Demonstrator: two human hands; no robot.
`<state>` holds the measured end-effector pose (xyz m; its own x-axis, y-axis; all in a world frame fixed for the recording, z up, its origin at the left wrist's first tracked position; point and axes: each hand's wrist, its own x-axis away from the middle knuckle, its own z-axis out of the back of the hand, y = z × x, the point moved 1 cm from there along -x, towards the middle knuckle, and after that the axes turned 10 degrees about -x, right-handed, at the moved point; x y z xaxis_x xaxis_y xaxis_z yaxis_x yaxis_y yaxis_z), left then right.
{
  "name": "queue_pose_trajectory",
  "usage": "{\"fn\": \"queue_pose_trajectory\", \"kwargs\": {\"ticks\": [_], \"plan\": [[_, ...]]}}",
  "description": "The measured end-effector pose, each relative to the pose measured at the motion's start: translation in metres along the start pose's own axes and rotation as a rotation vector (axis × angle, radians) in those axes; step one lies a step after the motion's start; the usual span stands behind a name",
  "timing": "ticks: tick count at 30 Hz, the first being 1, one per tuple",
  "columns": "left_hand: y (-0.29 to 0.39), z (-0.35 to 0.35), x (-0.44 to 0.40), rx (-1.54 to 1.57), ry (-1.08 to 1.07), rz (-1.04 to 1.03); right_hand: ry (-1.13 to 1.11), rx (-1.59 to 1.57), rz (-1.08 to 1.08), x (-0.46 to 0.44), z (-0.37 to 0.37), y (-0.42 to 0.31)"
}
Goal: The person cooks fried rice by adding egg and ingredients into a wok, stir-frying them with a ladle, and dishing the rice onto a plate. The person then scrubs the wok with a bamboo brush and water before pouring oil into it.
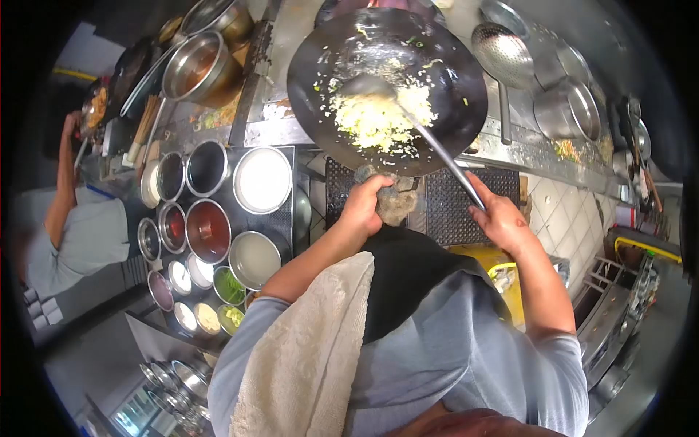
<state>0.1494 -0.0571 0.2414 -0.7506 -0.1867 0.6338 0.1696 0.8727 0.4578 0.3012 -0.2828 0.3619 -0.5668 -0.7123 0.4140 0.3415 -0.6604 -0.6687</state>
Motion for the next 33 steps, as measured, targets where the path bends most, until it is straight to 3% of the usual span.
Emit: {"fn": "queue_pose_trajectory", "kwargs": {"ticks": [2, 3, 4, 10, 12, 14, 17, 18, 19, 20, 21, 22, 23, 25, 27, 29, 33], "plan": [[-0.001, 0.006, -0.001, -0.11, 0.063, -0.006, 0.013, 0.078, 0.178, 0.025, 0.003, 0.008], [0.001, 0.005, -0.002, -0.169, 0.092, -0.022, 0.042, 0.083, 0.135, 0.04, 0.002, 0.01], [0.007, -0.009, 0.012, -0.181, 0.033, -0.187, 0.074, 0.091, 0.099, 0.056, 0.001, 0.01], [0.013, -0.063, 0.063, -0.446, -0.065, -0.287, 0.389, -0.293, -0.05, 0.149, -0.016, 0.04], [0.006, -0.103, 0.078, -0.521, -0.093, -0.255, 0.408, -0.444, -0.206, 0.209, -0.008, 0.055], [0.008, -0.139, 0.081, -0.9, -0.111, -0.063, 0.401, -0.46, -0.292, 0.277, 0.013, 0.06], [-0.014, -0.185, 0.068, -1.044, -0.245, 0.033, 0.419, -0.263, -0.217, 0.362, -0.003, 0.055], [-0.038, -0.19, 0.054, -0.961, -0.325, 0.008, 0.436, -0.298, -0.338, 0.375, -0.012, 0.041], [-0.06, -0.193, 0.039, -0.876, -0.401, -0.007, 0.472, -0.194, -0.328, 0.382, -0.023, 0.04], [-0.087, -0.198, 0.027, -0.91, -0.467, 0.055, 0.431, -0.234, -0.736, 0.364, -0.037, 0.024], [-0.114, -0.201, 0.017, -0.946, -0.535, 0.115, 0.424, -0.169, -0.826, 0.347, -0.045, 0.033], [-0.054, -0.158, -0.017, -0.832, -0.579, 0.196, 0.515, -0.086, -0.767, 0.257, -0.064, -0.013], [-0.047, -0.158, -0.024, -0.746, -0.644, 0.253, 0.548, -0.089, -0.85, 0.228, -0.066, -0.023], [-0.035, -0.161, -0.043, -0.751, -0.682, 0.42, 0.647, -0.005, -0.896, 0.208, -0.077, -0.02], [-0.009, -0.173, -0.075, -0.745, -0.697, 0.507, 0.692, -0.157, -0.9, 0.21, -0.054, -0.08], [0.008, -0.182, -0.109, -0.803, -0.709, 0.62, 0.577, -0.272, -0.982, 0.22, -0.054, -0.12], [0.023, -0.203, -0.141, -0.882, -0.742, 0.808, 0.479, -0.211, -1.2, 0.189, -0.035, -0.178]]}}
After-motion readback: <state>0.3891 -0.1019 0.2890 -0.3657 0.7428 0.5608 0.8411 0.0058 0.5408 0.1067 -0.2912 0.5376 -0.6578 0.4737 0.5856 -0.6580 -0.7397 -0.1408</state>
